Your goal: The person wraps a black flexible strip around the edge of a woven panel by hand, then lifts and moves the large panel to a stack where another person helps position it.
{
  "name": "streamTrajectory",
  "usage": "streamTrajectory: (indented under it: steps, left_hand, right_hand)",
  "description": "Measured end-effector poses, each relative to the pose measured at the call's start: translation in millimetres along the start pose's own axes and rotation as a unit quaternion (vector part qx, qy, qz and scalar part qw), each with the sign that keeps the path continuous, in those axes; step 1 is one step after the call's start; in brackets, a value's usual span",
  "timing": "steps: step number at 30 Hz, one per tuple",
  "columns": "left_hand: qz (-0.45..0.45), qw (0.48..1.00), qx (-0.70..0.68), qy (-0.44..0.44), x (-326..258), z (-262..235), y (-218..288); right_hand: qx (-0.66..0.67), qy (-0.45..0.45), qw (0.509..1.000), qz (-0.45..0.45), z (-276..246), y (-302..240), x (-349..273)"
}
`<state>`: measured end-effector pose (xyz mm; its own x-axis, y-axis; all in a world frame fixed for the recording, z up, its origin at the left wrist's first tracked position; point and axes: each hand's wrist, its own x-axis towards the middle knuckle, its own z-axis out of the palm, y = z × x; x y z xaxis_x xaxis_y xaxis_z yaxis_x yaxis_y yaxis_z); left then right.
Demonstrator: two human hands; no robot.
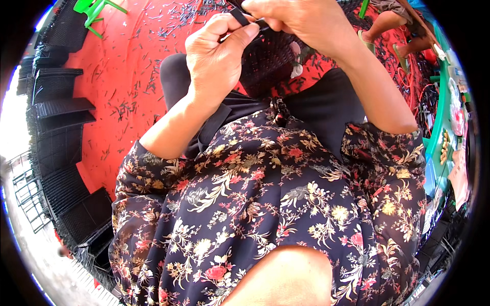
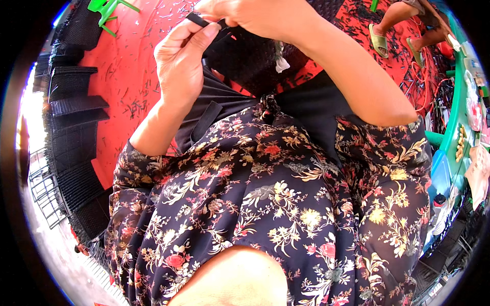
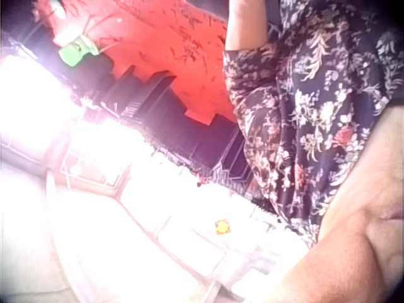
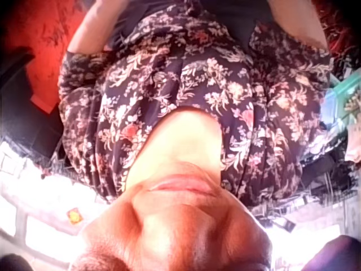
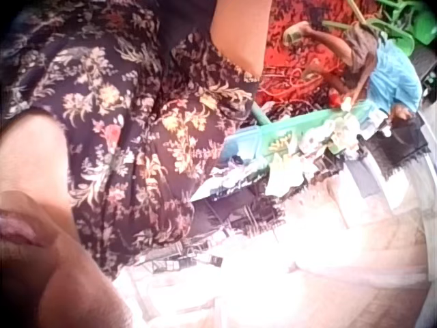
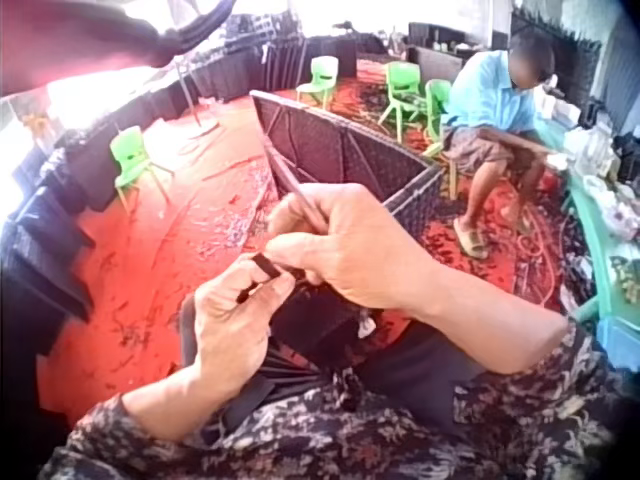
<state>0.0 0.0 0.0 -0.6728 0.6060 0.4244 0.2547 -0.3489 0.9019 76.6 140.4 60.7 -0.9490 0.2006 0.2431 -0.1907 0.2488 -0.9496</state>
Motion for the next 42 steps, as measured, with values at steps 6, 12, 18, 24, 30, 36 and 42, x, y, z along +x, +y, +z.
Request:
streamTrajectory:
  steps: [6,12,18,24,30,36,42]
  left_hand:
    - [0.165,0.962,0.211,-0.051,1.9,-7.6,4.7]
    - [0.169,0.966,0.186,-0.061,-1.4,-9.4,6.6]
    - [0.214,0.941,0.247,-0.089,1.5,-8.3,21.5]
    - [0.212,0.946,0.237,-0.061,2.0,-0.3,32.2]
    - [0.161,0.941,0.295,-0.036,4.6,13.7,33.7]
    - [0.113,0.957,0.265,-0.038,-7.7,25.7,33.7]
    - [0.120,0.961,0.234,-0.084,-11.8,20.0,32.1]
  right_hand:
    - [0.102,0.089,0.987,0.090,-13.9,20.5,-35.0]
    - [0.065,0.123,0.985,0.105,-34.0,22.0,-51.8]
    - [0.028,0.078,0.996,0.042,10.3,-2.4,-51.4]
    - [-0.191,0.066,0.968,-0.151,17.5,-11.0,-36.2]
    - [-0.165,0.152,0.961,-0.159,23.0,-7.9,-34.9]
    - [-0.144,0.168,0.970,-0.099,-2.9,-27.2,-60.8]
    - [-0.250,0.282,0.902,0.213,-88.9,-37.1,-196.8]
